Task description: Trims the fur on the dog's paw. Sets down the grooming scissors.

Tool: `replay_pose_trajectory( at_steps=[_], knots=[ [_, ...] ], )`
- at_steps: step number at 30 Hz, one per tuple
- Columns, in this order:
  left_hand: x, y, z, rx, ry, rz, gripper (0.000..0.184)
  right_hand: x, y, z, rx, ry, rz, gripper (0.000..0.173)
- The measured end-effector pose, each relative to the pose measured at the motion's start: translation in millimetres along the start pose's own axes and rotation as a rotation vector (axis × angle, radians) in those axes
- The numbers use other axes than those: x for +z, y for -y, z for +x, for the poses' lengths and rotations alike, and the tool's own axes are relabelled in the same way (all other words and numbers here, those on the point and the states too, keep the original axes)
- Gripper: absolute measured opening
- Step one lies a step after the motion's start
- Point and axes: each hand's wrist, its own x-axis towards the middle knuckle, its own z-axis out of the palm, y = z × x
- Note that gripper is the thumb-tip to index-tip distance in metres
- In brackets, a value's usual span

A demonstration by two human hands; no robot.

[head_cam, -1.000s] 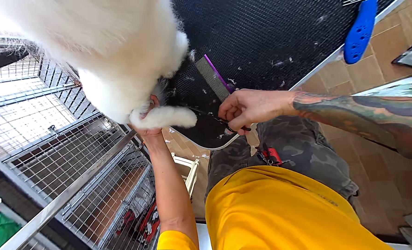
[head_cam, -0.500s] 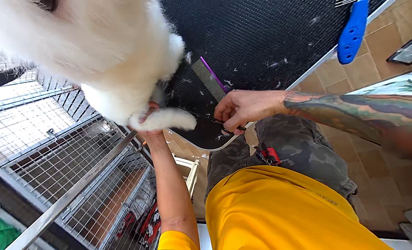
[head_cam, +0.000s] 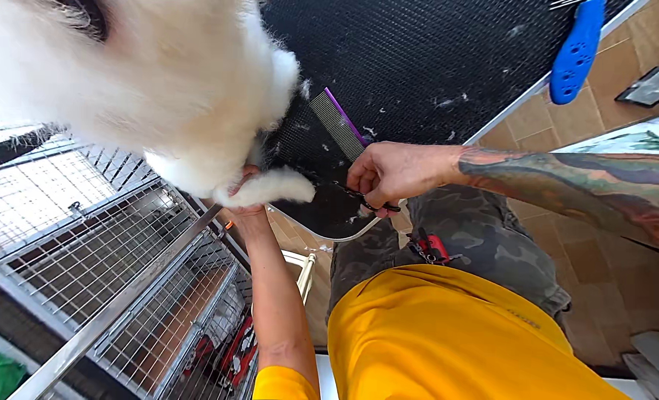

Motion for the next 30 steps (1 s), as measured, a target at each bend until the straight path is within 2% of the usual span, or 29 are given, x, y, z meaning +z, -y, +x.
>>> replay_pose_trajectory(
  at_steps=[3,10,14,17,30],
  knots=[
    [-5.1,3.4,-0.9,0.005,-0.027,0.028,0.046,-1.1,2.1,-1.0,-0.007,-0.011,0.003,0.01],
    [-4.7,2.5,-3.0,0.056,-0.017,0.111,0.035,-2.0,-0.3,0.2,0.029,-0.008,-0.027,0.008],
    [-5.4,-4.5,-1.2,-0.022,0.006,-0.019,0.046,3.2,0.6,2.0,0.003,0.011,0.034,0.008],
    [-7.5,-7.7,-0.1,-0.03,0.016,-0.022,0.049,5.8,2.4,5.4,0.029,0.015,0.026,0.008],
    [-1.2,-10.1,5.2,0.01,0.002,-0.015,0.047,10.1,11.8,9.5,0.056,-0.021,0.056,0.006]
  ],
)
